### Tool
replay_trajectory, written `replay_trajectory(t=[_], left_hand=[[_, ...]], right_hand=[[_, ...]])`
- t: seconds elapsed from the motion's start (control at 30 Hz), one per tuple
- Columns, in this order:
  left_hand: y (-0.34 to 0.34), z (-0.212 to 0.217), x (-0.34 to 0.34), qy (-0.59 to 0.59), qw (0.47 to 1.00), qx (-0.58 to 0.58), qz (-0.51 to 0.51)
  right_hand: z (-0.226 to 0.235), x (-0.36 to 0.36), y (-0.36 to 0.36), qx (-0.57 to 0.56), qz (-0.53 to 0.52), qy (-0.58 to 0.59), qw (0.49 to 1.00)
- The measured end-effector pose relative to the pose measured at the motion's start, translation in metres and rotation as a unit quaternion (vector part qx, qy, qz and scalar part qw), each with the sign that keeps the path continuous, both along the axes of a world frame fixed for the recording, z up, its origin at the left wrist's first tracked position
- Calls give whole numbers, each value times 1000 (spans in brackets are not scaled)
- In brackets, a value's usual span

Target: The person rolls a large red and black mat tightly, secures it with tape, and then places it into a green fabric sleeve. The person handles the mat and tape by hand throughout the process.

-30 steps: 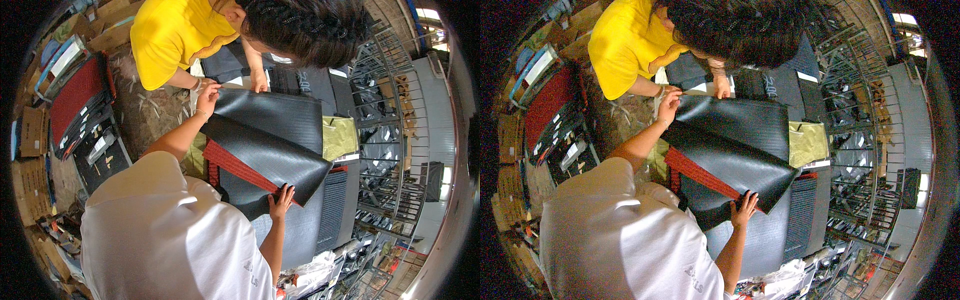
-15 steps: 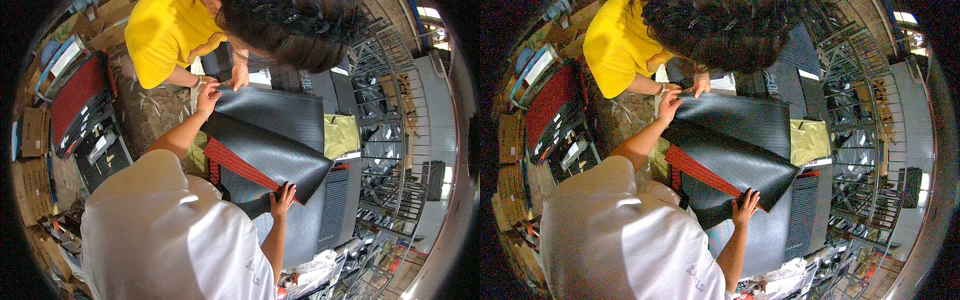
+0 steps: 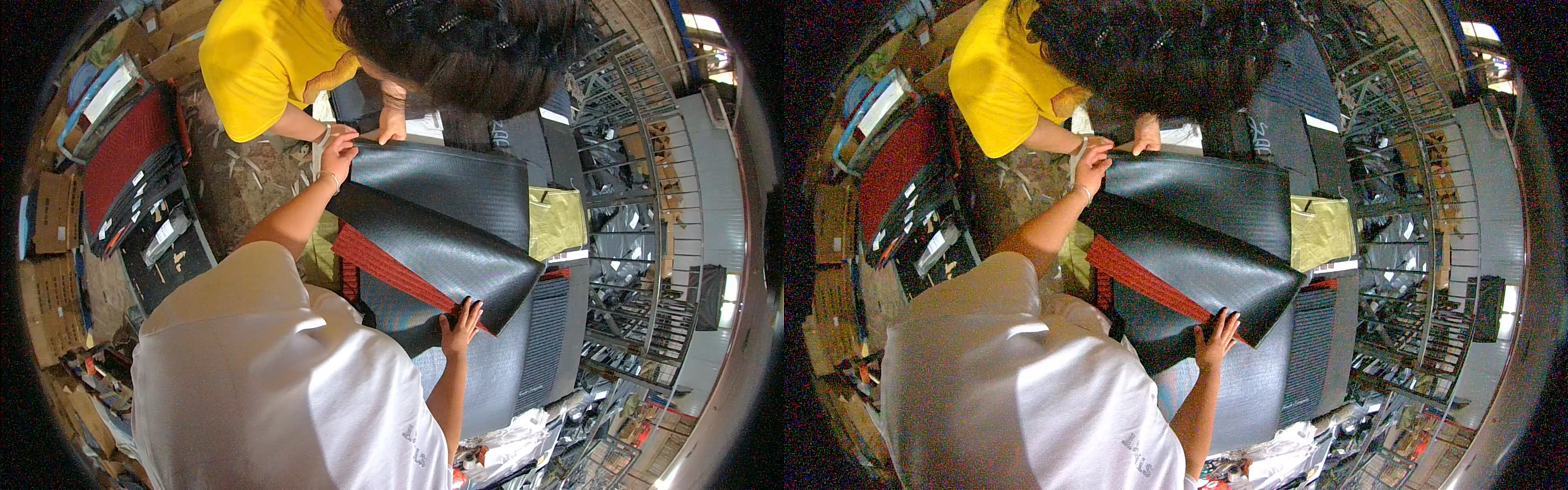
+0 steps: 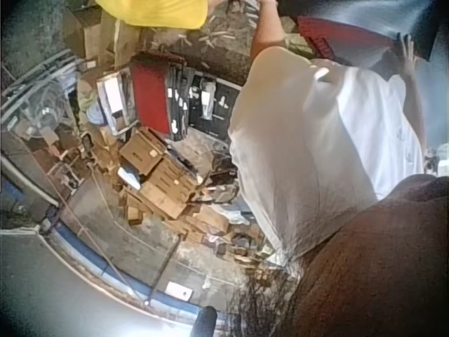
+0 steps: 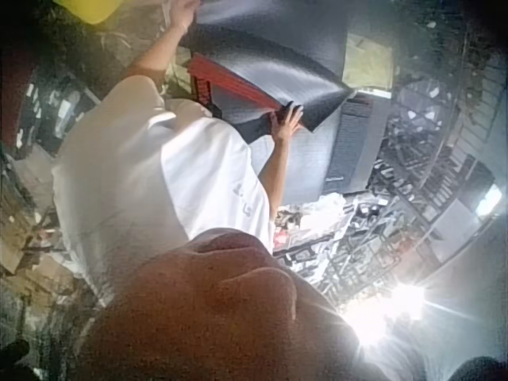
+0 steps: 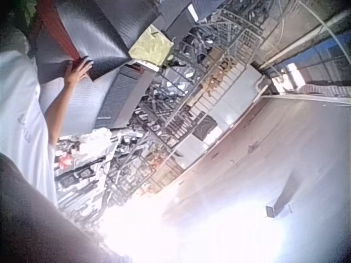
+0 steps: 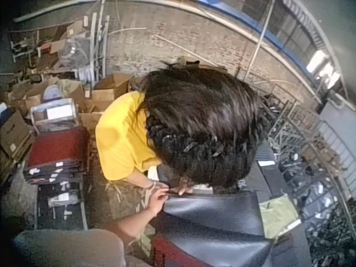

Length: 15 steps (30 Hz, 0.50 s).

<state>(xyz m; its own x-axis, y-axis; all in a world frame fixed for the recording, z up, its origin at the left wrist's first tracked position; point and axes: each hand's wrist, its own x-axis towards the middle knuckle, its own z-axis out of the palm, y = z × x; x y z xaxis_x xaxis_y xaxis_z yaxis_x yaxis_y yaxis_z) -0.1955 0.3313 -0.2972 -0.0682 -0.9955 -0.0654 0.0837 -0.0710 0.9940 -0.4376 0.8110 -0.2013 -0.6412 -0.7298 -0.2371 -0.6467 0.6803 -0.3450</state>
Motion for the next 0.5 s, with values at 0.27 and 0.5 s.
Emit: replay_trajectory(t=[0.27,0.5], left_hand=[[-3,-3,0,1,1000,5,7],[-7,26,2,26,995,92,-13]], right_hand=[[2,0,-3,4,-2,-7,1000],[1,0,-1,13,-1,-1,1000]])
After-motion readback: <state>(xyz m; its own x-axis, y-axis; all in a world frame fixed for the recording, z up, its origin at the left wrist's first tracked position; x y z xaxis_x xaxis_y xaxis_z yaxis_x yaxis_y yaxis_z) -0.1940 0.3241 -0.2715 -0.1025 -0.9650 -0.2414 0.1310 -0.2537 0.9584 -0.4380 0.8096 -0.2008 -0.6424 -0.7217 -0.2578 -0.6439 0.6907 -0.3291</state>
